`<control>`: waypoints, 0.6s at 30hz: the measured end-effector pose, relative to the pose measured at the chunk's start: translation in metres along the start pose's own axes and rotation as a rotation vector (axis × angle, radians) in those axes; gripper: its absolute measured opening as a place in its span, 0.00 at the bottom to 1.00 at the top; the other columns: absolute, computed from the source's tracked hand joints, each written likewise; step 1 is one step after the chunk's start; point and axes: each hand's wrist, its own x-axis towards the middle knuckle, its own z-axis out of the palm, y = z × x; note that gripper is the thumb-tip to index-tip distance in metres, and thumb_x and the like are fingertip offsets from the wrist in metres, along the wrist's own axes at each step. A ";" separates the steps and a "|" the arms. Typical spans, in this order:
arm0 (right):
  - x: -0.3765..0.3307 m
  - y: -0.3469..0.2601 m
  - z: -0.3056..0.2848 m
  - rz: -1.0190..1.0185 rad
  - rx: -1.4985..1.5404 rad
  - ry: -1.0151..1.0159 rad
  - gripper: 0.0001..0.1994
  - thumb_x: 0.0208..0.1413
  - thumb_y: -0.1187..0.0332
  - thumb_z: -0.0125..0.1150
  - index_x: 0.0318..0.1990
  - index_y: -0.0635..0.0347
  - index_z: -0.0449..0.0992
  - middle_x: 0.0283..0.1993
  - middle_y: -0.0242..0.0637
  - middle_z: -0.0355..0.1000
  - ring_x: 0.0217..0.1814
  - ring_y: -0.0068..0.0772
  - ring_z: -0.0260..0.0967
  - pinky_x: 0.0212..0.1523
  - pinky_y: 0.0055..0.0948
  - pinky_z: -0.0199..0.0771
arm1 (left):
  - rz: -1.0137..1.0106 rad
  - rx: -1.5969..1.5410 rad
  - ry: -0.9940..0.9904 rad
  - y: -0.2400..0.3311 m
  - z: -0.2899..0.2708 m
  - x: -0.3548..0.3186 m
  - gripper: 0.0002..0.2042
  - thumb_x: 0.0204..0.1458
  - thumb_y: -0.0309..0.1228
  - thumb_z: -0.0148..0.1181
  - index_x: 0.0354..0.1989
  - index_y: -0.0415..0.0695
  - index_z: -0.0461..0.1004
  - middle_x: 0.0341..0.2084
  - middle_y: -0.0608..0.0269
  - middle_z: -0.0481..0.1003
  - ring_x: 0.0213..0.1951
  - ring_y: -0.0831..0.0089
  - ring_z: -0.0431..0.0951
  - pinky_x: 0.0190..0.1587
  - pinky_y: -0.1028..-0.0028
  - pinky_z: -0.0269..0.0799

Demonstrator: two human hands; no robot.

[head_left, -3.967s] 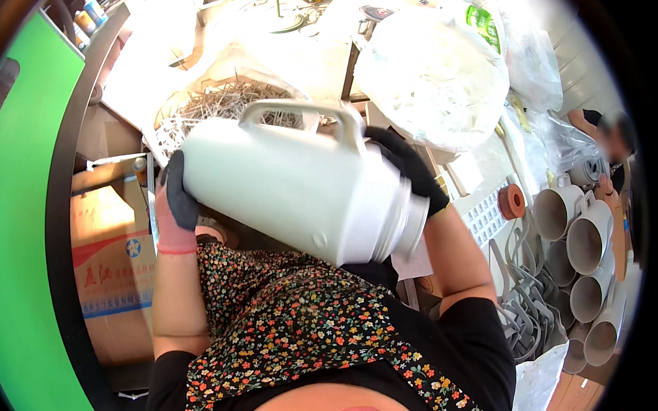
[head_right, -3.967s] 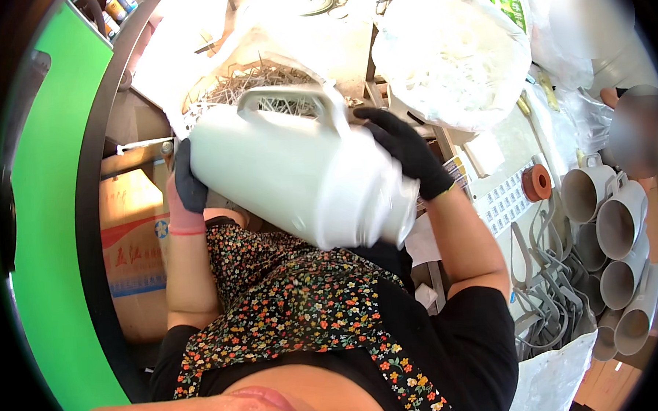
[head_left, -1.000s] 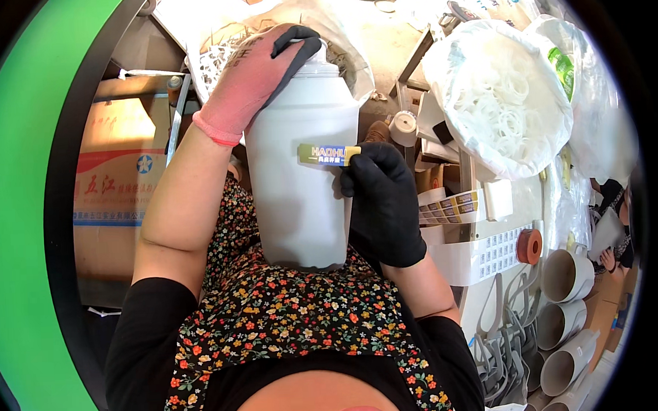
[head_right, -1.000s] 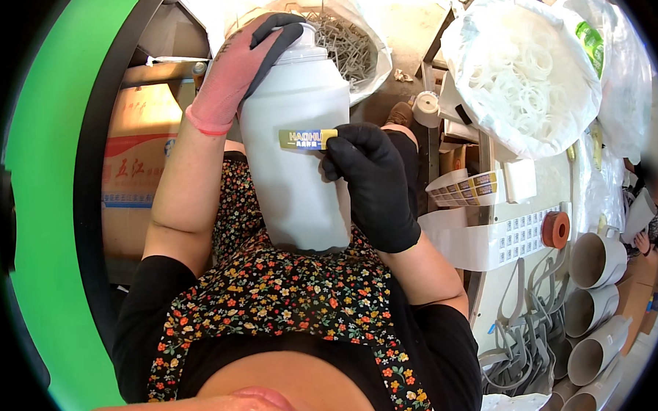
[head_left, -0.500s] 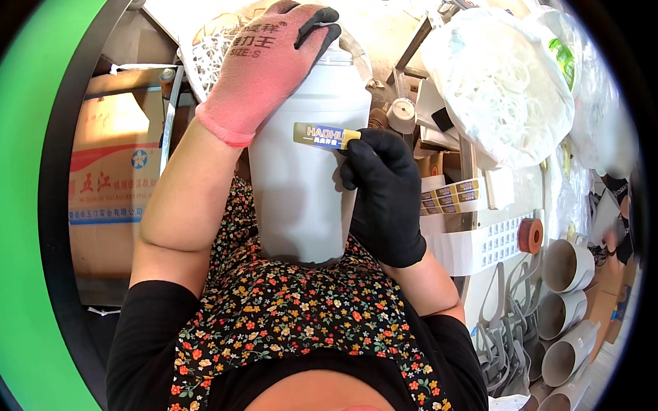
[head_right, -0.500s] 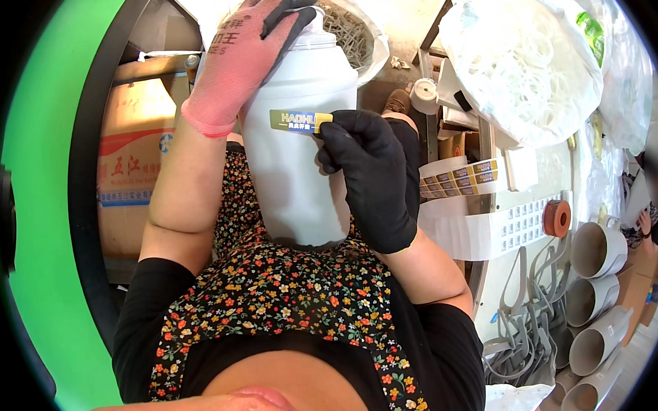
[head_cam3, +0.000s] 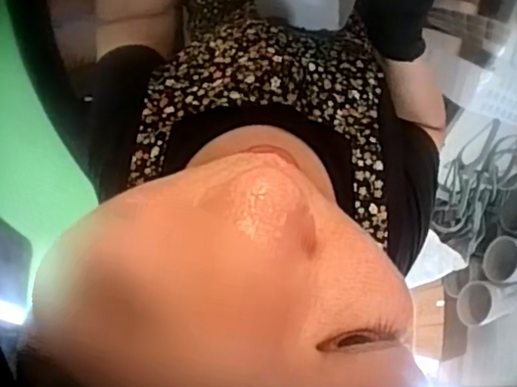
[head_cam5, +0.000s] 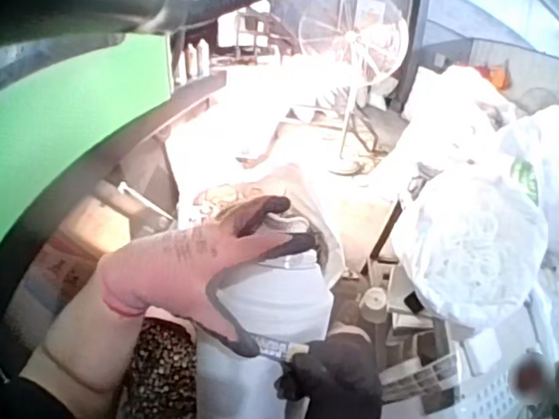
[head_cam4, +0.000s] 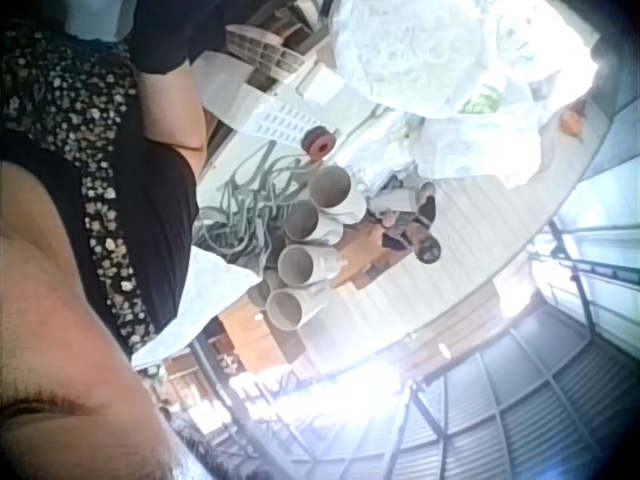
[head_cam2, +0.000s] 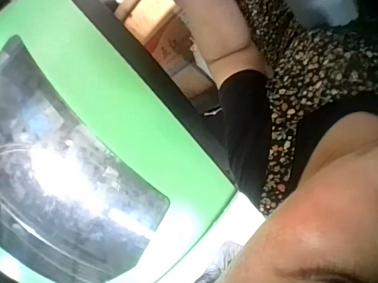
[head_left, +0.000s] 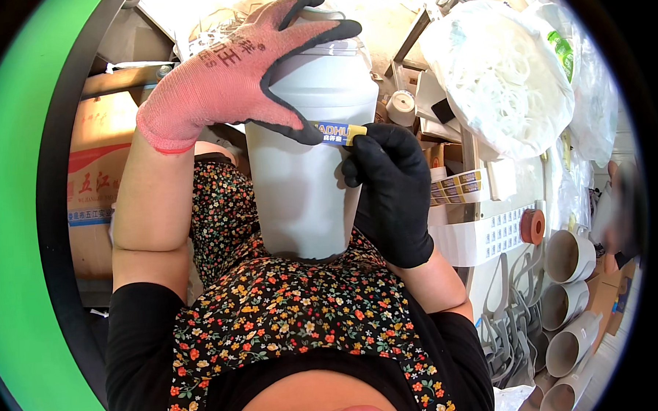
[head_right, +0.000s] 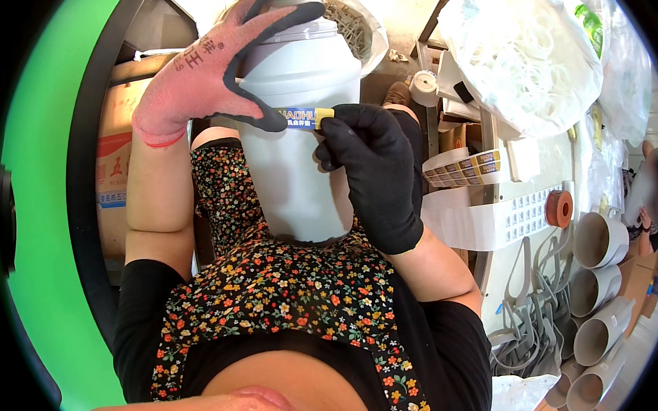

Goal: The person assembles white plastic containers by attaching grey handles and applying labels. They pick up a container, insert a handle, apply a label from a sheet, and place the finished unit aside. This process is repeated for multiple containers.

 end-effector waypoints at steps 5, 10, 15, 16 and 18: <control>0.001 0.003 -0.012 -0.114 -0.096 0.048 0.07 0.59 0.77 0.55 0.45 0.66 0.70 0.36 0.39 0.72 0.33 0.27 0.71 0.35 0.25 0.72 | 0.009 0.030 -0.018 -0.016 0.011 -0.005 0.49 0.34 0.50 0.73 0.66 0.43 0.58 0.63 0.29 0.51 0.65 0.39 0.53 0.66 0.58 0.52; 0.003 0.009 -0.014 -0.511 -0.424 0.178 0.18 0.53 0.77 0.63 0.51 0.66 0.68 0.52 0.42 0.65 0.47 0.30 0.68 0.46 0.27 0.71 | 0.047 0.141 0.084 -0.004 0.011 -0.006 0.39 0.41 0.43 0.70 0.63 0.43 0.62 0.61 0.36 0.58 0.61 0.47 0.62 0.63 0.62 0.59; 0.035 0.004 -0.011 -0.842 -0.966 0.029 0.27 0.57 0.67 0.58 0.62 0.69 0.60 0.61 0.53 0.60 0.63 0.49 0.60 0.62 0.41 0.61 | 0.047 0.024 0.159 -0.002 0.017 -0.004 0.42 0.31 0.40 0.74 0.62 0.55 0.65 0.61 0.47 0.60 0.61 0.47 0.63 0.62 0.60 0.61; 0.034 0.009 -0.009 -0.648 -0.650 -0.097 0.25 0.60 0.66 0.53 0.63 0.67 0.59 0.61 0.51 0.61 0.62 0.45 0.62 0.61 0.39 0.63 | 0.069 0.062 0.167 -0.001 0.014 -0.005 0.38 0.36 0.43 0.71 0.61 0.49 0.67 0.58 0.48 0.64 0.61 0.49 0.64 0.62 0.61 0.61; 0.031 0.015 -0.001 -0.260 0.101 -0.167 0.21 0.67 0.66 0.42 0.64 0.64 0.56 0.60 0.45 0.62 0.60 0.35 0.64 0.59 0.34 0.67 | 0.115 -0.100 0.195 -0.008 0.007 -0.011 0.47 0.25 0.38 0.77 0.64 0.55 0.64 0.63 0.48 0.58 0.62 0.50 0.63 0.64 0.61 0.60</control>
